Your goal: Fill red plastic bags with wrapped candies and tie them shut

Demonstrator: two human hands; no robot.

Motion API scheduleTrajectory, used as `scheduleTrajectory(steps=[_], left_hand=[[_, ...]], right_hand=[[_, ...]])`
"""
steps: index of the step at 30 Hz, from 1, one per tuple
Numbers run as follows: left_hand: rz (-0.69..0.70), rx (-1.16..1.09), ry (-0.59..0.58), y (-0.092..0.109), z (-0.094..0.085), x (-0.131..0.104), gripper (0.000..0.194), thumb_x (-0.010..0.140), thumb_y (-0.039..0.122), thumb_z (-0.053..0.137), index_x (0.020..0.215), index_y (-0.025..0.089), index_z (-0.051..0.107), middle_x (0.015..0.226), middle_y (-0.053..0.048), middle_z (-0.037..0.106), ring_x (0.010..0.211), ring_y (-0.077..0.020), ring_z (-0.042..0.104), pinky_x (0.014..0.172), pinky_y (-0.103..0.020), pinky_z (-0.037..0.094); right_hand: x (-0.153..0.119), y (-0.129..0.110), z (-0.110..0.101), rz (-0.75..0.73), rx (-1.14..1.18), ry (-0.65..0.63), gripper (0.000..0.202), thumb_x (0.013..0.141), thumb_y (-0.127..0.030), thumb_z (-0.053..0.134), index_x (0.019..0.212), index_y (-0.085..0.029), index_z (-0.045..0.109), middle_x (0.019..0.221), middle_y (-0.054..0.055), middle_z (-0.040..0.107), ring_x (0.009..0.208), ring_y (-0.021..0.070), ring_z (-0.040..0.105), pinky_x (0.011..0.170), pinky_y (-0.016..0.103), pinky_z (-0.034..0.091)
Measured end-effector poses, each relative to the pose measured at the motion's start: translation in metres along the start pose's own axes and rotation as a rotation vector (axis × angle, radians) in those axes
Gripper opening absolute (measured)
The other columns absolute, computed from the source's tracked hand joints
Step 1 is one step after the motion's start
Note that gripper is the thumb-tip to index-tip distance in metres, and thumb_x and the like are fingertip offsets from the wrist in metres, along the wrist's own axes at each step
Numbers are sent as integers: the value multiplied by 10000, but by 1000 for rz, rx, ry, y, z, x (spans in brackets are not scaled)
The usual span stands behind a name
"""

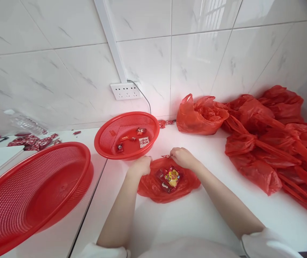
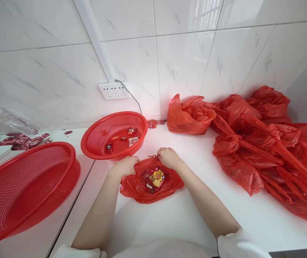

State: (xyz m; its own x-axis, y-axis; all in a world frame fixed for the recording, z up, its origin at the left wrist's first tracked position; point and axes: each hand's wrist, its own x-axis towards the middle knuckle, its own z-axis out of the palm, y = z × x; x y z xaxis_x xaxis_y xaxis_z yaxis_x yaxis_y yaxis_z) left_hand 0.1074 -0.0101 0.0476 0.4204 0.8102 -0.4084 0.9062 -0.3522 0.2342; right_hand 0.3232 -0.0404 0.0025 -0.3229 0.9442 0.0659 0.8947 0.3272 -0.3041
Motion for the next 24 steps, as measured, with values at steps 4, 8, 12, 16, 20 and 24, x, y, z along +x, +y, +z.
scheduleTrajectory(steps=[4, 8, 12, 16, 20, 24], left_hand=[[-73, -1, 10, -11, 2, 9, 185, 745, 114, 534, 871, 180, 652, 915, -132, 716, 803, -249, 675, 661, -304, 485], [-11, -67, 61, -18, -1, 12, 274, 893, 245, 380, 866, 184, 645, 996, -114, 711, 869, -224, 670, 728, -296, 483], [37, -124, 99, -17, -8, -1, 270, 879, 376, 433, 927, 206, 637, 1036, -83, 708, 888, -225, 669, 697, -280, 482], [93, -208, 84, -11, -18, -29, 328, 761, 236, 551, 1086, 246, 595, 1131, -55, 683, 917, -220, 667, 663, -265, 485], [-49, -216, 242, -6, -10, -60, 510, 766, 371, 585, 1248, 244, 482, 1279, -94, 607, 1107, -275, 601, 792, -316, 473], [-282, -243, 199, -18, 24, -81, 326, 816, 461, 510, 1005, 203, 571, 963, -105, 706, 865, -264, 664, 655, -310, 445]], right_hand=[[-9, -16, -15, -73, 92, 58, 213, 919, -139, 425, 994, -153, 624, 1006, 76, 646, 938, 163, 588, 853, 270, 406], [-17, -35, -16, -208, 161, 40, 151, 920, -174, 463, 895, -166, 612, 919, 55, 637, 827, 159, 586, 802, 276, 436], [-23, -36, -9, -37, 20, 155, 81, 888, -223, 549, 895, -161, 600, 985, 93, 627, 927, 218, 587, 879, 359, 427], [-46, -17, -6, 158, 79, 228, 291, 882, -261, 547, 1161, -180, 527, 1264, 135, 551, 1152, 252, 540, 978, 403, 399], [-86, 11, -3, 428, 146, 73, 563, 875, -359, 515, 1390, -195, 359, 1288, 169, 558, 1075, 284, 607, 903, 443, 445], [-117, 27, -3, 482, 490, -69, 523, 885, -373, 451, 1385, -252, 351, 829, 40, 674, 721, 216, 637, 693, 363, 492]])
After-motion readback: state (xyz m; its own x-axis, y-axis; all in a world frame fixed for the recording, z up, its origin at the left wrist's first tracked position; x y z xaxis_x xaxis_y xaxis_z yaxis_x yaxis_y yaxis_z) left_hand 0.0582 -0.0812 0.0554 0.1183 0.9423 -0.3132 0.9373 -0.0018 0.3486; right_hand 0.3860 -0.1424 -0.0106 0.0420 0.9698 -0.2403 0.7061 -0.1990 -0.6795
